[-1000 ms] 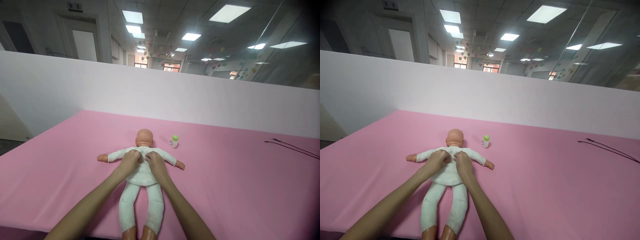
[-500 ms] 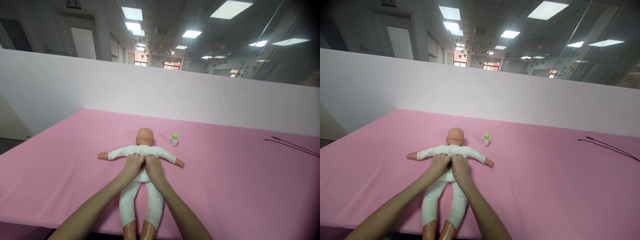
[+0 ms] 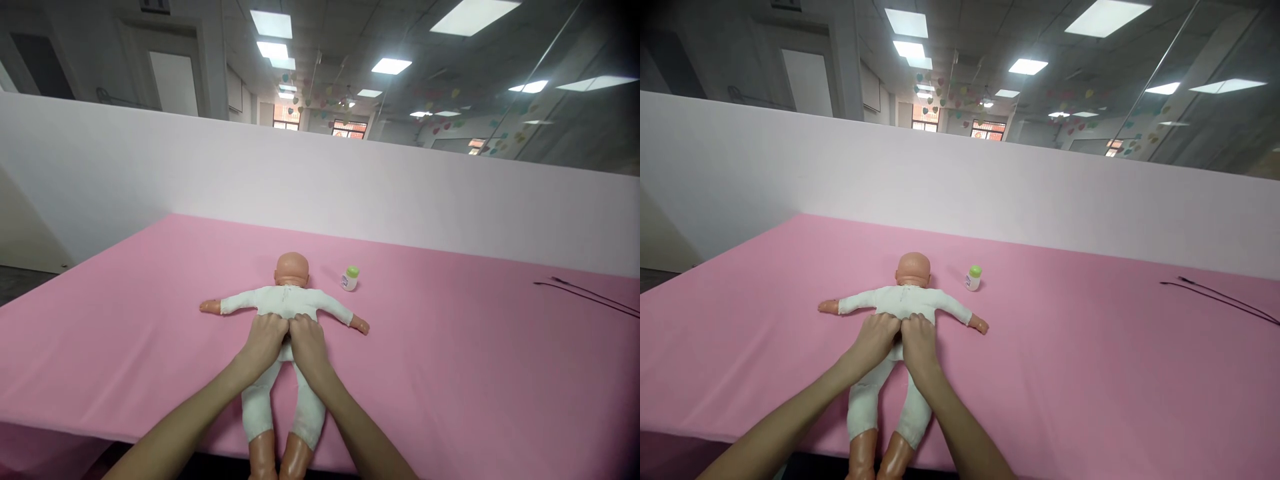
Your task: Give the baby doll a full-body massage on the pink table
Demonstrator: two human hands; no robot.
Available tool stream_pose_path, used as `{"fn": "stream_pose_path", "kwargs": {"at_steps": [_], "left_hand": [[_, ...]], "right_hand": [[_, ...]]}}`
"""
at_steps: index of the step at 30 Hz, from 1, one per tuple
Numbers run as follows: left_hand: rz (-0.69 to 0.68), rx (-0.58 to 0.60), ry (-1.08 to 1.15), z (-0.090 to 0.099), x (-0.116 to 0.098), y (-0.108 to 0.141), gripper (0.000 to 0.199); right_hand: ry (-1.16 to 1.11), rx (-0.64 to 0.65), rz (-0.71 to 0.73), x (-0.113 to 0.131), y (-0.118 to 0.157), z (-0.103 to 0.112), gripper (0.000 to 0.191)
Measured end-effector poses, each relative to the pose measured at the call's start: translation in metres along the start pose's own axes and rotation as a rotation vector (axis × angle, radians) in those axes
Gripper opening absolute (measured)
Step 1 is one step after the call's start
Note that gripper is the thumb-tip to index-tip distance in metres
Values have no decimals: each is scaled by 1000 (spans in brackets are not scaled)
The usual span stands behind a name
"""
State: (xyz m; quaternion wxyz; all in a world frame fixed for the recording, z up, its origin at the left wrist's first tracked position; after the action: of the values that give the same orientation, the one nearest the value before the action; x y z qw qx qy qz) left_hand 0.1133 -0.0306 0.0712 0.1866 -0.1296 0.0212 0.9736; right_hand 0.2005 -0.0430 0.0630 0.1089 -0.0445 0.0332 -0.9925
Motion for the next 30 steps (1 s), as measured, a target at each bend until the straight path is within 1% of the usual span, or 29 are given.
{"fn": "stream_pose_path", "kwargs": {"at_steps": [3, 5, 7, 9, 12, 14, 16, 18, 20, 22, 23, 24, 26, 27, 28, 30], "left_hand": [[-16, -25, -48, 3, 4, 8, 32], [-33, -74, -6, 8, 8, 21, 29], [-54, -98, 24, 12, 7, 37, 27], [-72, -73, -6, 10, 1, 48, 27], [-75, 12, -104, -4, -11, 49, 30], [-60, 61, -144, -16, -16, 43, 33], [-59, 78, -155, -24, -17, 39, 35], [-89, 49, -141, -23, -13, 36, 33], [-140, 10, -50, -13, -3, 31, 27], [-171, -28, 137, 4, 12, 18, 22], [-170, -45, 237, 13, 20, 9, 21], [-143, -92, 318, 23, 28, -3, 22], [-62, -201, 366, 36, 42, -26, 20], [-20, -254, 354, 39, 46, -37, 19], [10, -288, 329, 39, 48, -46, 17], [56, -312, 253, 33, 47, -58, 14]], "right_hand": [[-103, -52, 1, -7, 8, 4, 27], [-216, -127, 30, -12, 23, 11, 23], [-279, -173, 76, -14, 40, 16, 18], [-257, -172, 120, -10, 53, 15, 15], [-127, -144, 138, 0, 55, 1, 21], [-50, -137, 120, 5, 49, -10, 27], [-25, -141, 102, 6, 45, -16, 30], [-69, -145, 104, 2, 43, -13, 30], [-209, -114, 146, -5, 42, -2, 27], [-395, -63, 178, -16, 36, 16, 26], [-471, -58, 171, -22, 30, 25, 25], [-513, -94, 135, -31, 21, 35, 24], [-495, -235, 47, -46, 1, 52, 17], [-449, -299, 16, -52, -9, 56, 17], [-392, -335, 1, -54, -19, 56, 18], [-269, -324, -6, -54, -38, 48, 18]]}}
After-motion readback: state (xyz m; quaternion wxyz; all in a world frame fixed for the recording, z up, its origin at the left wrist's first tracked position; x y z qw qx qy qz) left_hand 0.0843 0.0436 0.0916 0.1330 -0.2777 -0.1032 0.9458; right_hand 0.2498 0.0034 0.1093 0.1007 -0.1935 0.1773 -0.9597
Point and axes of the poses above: each hand's wrist, its own y-axis away from the middle knuckle, its own z-axis out of the back of the hand, x = y × z, the point moved 6 cm from there along -y, towards the middle knuckle, and after that the axes turned 5 degrees about z, right-handed, at the moved point
